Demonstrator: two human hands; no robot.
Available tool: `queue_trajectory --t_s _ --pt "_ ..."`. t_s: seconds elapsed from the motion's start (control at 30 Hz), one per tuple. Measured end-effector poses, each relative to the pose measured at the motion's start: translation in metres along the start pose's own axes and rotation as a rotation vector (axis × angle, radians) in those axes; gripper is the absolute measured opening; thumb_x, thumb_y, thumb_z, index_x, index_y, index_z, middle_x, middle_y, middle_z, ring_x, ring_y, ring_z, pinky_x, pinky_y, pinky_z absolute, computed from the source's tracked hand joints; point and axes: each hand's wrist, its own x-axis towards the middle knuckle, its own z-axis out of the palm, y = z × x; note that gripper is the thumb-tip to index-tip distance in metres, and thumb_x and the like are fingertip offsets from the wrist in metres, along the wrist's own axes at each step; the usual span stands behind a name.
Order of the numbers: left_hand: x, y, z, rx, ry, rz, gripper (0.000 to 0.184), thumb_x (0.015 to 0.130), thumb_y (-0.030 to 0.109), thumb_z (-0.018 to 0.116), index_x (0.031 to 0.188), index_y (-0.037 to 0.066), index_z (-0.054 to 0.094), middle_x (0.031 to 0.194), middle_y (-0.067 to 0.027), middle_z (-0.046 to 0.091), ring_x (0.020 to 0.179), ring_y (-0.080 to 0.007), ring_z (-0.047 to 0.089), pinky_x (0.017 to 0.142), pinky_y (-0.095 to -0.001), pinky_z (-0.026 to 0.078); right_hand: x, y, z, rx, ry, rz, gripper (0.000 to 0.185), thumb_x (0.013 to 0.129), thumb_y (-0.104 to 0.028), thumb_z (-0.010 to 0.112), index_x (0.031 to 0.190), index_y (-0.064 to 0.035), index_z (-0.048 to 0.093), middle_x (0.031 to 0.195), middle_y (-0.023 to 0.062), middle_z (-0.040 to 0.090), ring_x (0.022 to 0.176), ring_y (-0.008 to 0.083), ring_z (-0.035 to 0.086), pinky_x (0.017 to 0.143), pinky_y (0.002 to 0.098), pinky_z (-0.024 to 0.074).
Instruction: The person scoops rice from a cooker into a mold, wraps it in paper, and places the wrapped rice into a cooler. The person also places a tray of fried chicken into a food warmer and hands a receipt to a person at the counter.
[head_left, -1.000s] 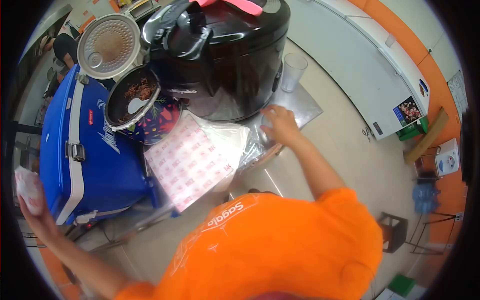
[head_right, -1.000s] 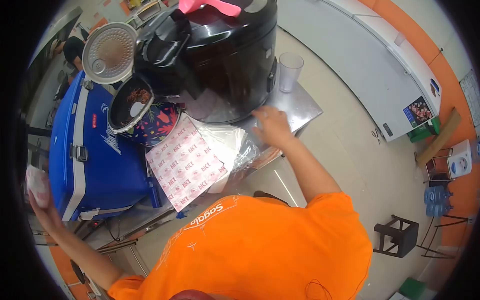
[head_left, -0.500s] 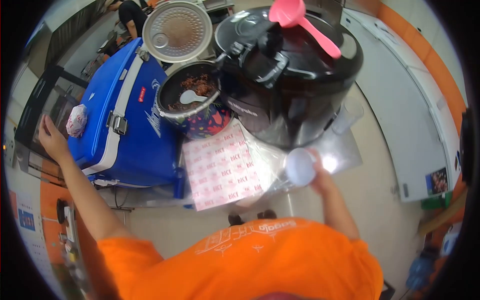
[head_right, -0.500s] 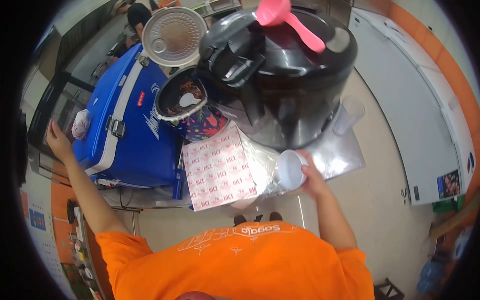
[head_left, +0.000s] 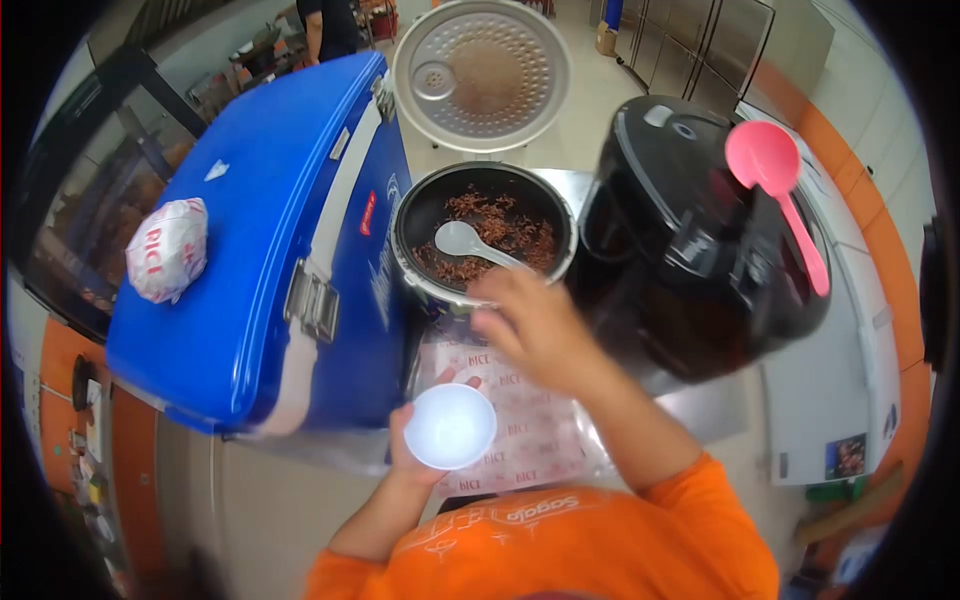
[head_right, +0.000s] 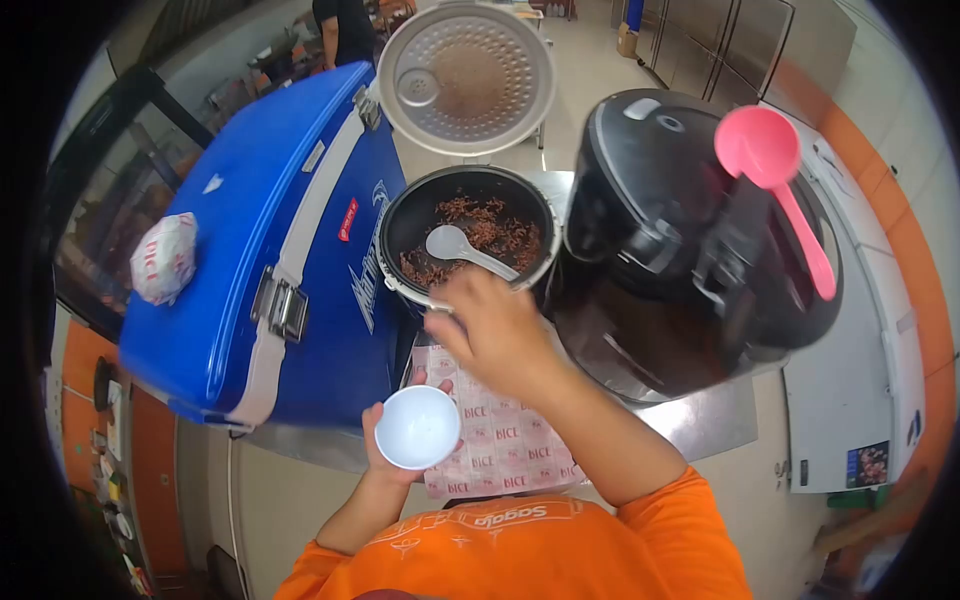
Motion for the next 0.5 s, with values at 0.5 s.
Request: queue_trajectory --t_s 0.5 --pt "0.054 0.03 -0.044 0.497 0.048 -0.124 0.07 0.078 0.028 0.057 0.135 0.002 0.026 0.13 -0.0169 0.038 0.118 -0.0258 0.041 0.099 -0.038 0.034 0.162 0.125 0.057 -0.666 -1.056 0.511 0.032 0.073 -0.006 0.06 0.105 -0.0061 0.063 0.102 0.0182 0.062 0.097 0.0303 0.06 0.083 0.0382 0.0469"
